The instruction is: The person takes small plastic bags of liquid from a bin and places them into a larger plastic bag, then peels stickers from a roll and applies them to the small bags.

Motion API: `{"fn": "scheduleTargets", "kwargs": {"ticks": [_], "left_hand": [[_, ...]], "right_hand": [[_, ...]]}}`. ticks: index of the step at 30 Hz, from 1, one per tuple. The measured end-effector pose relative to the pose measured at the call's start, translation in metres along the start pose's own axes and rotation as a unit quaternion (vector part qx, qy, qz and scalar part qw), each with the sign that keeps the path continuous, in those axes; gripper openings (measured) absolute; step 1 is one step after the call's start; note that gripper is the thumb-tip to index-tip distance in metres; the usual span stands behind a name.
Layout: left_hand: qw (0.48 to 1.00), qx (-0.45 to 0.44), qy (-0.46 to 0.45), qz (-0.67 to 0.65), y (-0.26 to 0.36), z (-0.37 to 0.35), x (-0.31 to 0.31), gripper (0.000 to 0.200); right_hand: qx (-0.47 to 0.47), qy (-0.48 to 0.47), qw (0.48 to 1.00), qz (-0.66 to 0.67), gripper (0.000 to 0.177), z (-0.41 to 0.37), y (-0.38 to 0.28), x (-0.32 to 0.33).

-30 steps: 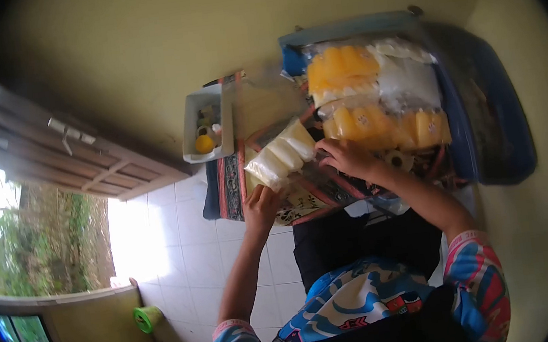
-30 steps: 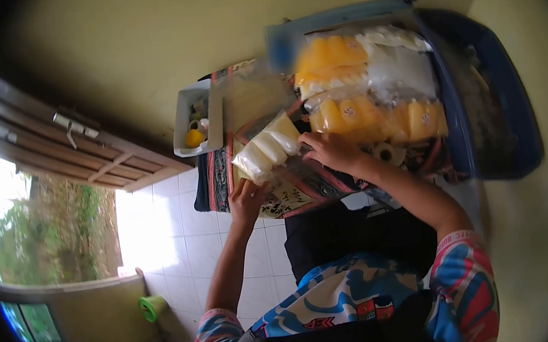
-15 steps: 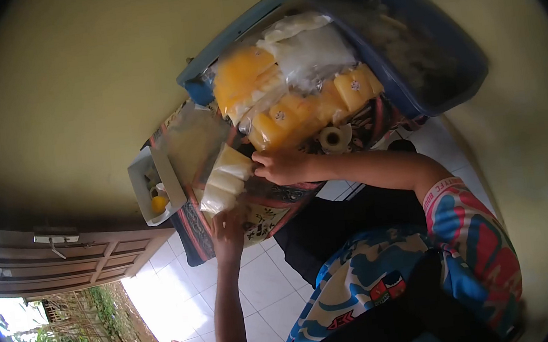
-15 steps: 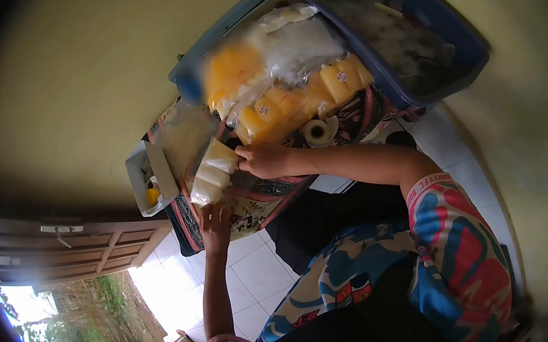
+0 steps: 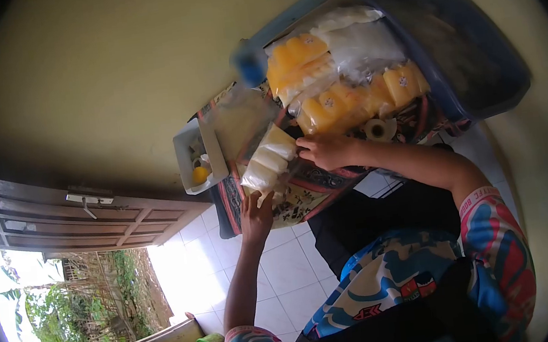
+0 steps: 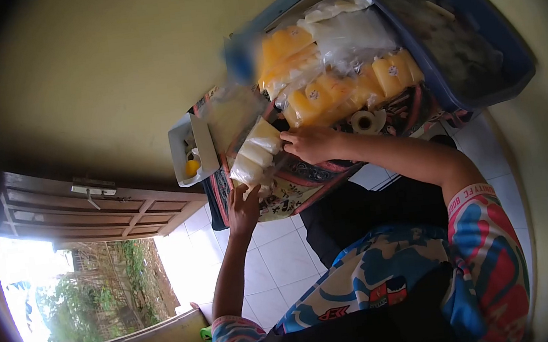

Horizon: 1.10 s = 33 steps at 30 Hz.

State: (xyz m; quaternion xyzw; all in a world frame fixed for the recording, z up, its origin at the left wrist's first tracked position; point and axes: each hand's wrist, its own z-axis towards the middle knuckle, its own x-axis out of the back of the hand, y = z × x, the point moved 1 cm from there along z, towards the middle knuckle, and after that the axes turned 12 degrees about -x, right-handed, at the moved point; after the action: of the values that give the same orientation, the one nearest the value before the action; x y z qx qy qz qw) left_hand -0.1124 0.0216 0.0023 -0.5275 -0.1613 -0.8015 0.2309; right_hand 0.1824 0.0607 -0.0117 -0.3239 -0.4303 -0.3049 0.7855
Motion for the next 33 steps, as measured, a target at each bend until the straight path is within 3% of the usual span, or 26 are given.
{"fn": "scheduleTargets", "kwargs": {"ticks": [4, 16, 23, 26, 33], "left_hand": [[0.999, 0.011, 0.028, 0.016, 0.003, -0.004, -0.004, 0.036], [0.986, 0.042, 0.157, 0.049, 0.030, -0.013, -0.027, 0.036], [0.975, 0.097, 0.188, 0.074, 0.042, -0.010, -0.034, 0.034], [0.955, 0.172, 0.243, 0.010, 0.045, -0.007, -0.044, 0.035], [0.948, 0.212, 0.231, -0.052, 0.041, -0.009, -0.045, 0.033]], "right_hand": [[-0.002, -0.040, 0.999, -0.021, 0.010, 0.002, -0.001, 0.013], [0.027, 0.014, 0.999, -0.012, 0.026, -0.002, 0.005, 0.017], [-0.009, -0.036, 0.999, 0.023, 0.030, -0.006, 0.016, 0.003], [-0.020, -0.041, 0.998, 0.045, 0.031, -0.007, 0.019, 0.005], [-0.029, -0.019, 0.992, 0.117, 0.024, -0.004, 0.022, 0.005]]}}
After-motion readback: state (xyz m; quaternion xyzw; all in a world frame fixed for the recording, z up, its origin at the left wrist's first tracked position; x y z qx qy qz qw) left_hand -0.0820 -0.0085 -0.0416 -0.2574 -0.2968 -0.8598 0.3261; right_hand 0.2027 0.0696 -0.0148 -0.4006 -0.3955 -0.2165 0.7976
